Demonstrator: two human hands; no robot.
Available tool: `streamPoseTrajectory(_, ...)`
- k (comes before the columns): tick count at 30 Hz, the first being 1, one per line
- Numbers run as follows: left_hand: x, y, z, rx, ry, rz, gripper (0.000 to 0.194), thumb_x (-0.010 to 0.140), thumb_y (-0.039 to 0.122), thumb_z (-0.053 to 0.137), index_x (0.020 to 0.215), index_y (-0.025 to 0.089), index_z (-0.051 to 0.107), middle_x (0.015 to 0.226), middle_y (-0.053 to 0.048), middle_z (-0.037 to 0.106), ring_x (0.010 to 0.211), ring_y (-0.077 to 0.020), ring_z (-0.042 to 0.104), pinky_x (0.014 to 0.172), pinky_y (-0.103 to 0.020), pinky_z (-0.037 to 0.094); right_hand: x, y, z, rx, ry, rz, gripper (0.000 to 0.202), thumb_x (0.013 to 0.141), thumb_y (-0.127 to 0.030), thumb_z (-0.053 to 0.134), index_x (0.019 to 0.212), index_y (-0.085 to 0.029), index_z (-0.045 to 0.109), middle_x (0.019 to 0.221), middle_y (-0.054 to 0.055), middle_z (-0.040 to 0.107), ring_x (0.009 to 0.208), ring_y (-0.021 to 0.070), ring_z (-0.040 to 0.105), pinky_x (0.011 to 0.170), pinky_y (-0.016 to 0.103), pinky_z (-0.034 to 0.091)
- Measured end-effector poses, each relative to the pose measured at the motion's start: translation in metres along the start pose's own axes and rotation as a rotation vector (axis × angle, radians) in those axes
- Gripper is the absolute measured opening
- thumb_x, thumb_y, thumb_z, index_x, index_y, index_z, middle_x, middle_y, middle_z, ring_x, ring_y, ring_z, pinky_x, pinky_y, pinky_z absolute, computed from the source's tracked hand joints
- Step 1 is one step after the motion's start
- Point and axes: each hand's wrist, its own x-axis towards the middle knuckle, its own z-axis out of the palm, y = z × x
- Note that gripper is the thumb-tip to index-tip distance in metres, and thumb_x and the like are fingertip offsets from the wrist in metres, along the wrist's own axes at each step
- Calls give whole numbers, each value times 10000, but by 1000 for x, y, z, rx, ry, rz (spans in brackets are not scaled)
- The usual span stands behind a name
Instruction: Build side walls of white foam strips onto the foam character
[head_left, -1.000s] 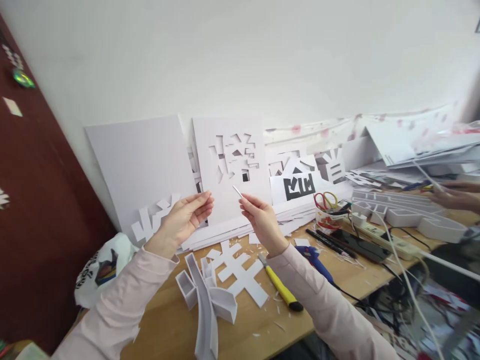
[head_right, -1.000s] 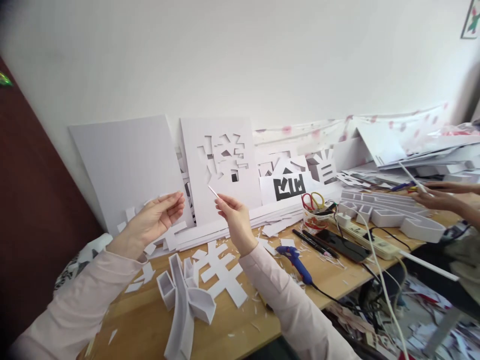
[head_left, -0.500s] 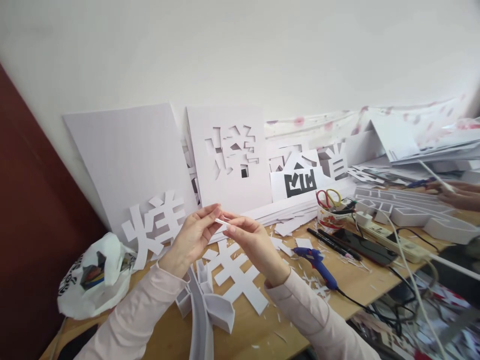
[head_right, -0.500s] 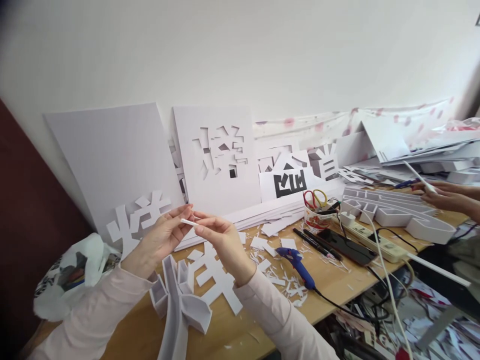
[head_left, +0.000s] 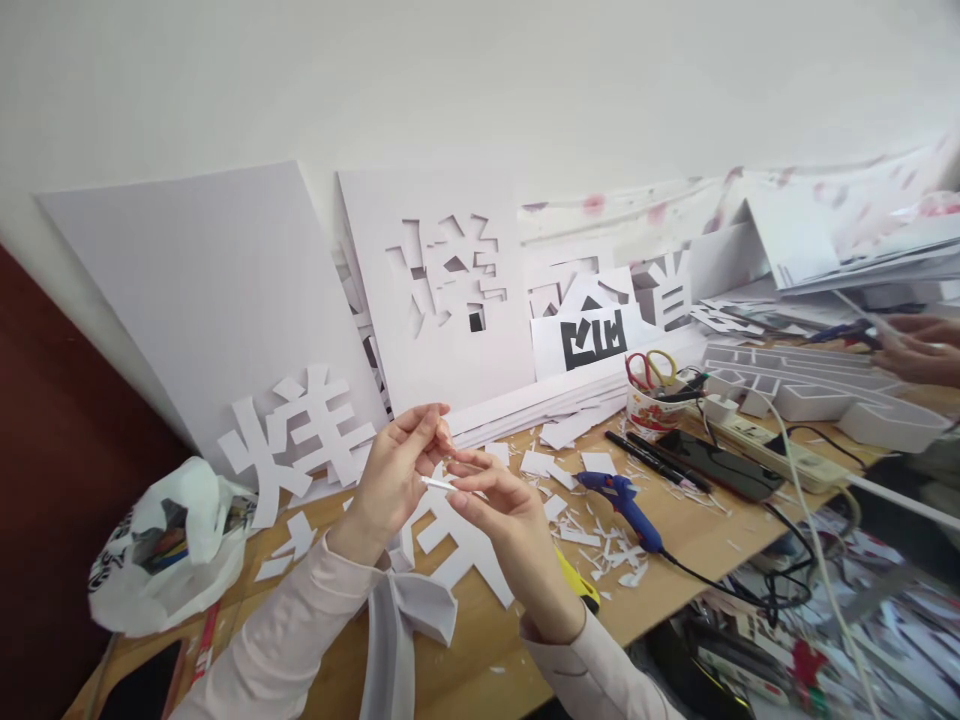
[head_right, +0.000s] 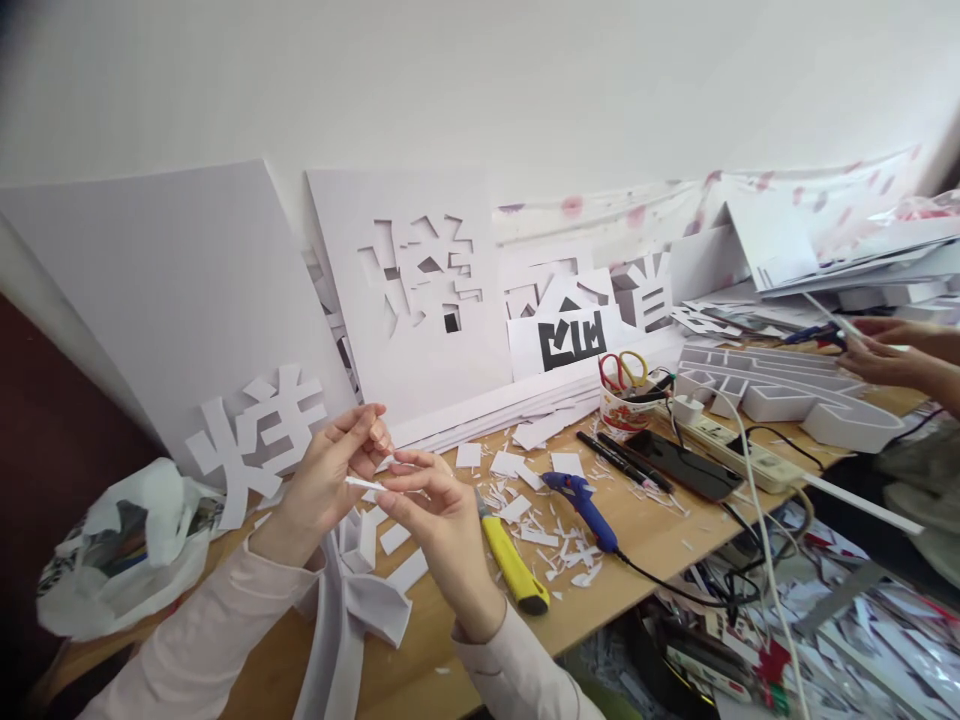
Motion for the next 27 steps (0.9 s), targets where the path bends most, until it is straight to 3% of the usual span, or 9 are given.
streamPoseTrajectory(4,-5,-3,1,-45,43,-32,395,525,360,969,762,163,722,583,39,633,648,-88,628,675,-181,527,-2,9,1,43,-12,-5,105,678,-300,890,731,-306,800,1039,24,672,1058,213,631,928,360,533)
streamPoseTrajectory(10,-14,-11,-4,-73,18,-185,366,561,346,956,750,174,693,669,23,677,655,-114,648,640,-227,542,1,13,3,77,-82,18,79,708,-291,874,746,-306,808,1095,28,738,1161,227,620,1047,398,474)
streamPoseTrajectory(13,-15,-16,-7,-86,17,-227,373,552,299,963,798,180,709,691,13,692,698,-136,677,650,-233,549,1,14,2,92,-90,72,89,706,-301,877,765,-304,810,1038,25,757,1056,215,661,953,370,526)
streamPoseTrajectory(18,-15,-22,-11,-156,9,-258,366,562,276,957,824,196,715,707,21,701,741,-142,687,707,-251,571,-3,15,-5,154,-84,83,95,682,-293,888,719,-296,801,877,-3,707,734,131,622,635,253,540)
streamPoseTrajectory(22,-16,-23,-12,-206,13,-288,347,579,265,951,832,203,722,728,30,705,817,-144,701,833,-274,572,-9,15,-15,189,-48,145,113,653,-298,903,706,-290,803,1013,5,730,707,119,638,593,241,546)
streamPoseTrajectory(27,-20,-28,-8,-175,17,-328,350,549,254,965,803,207,729,751,19,714,811,-140,696,703,-227,565,-10,13,-17,310,-60,243,123,649,-305,908,705,-282,801,1090,17,765,849,145,694,598,198,525)
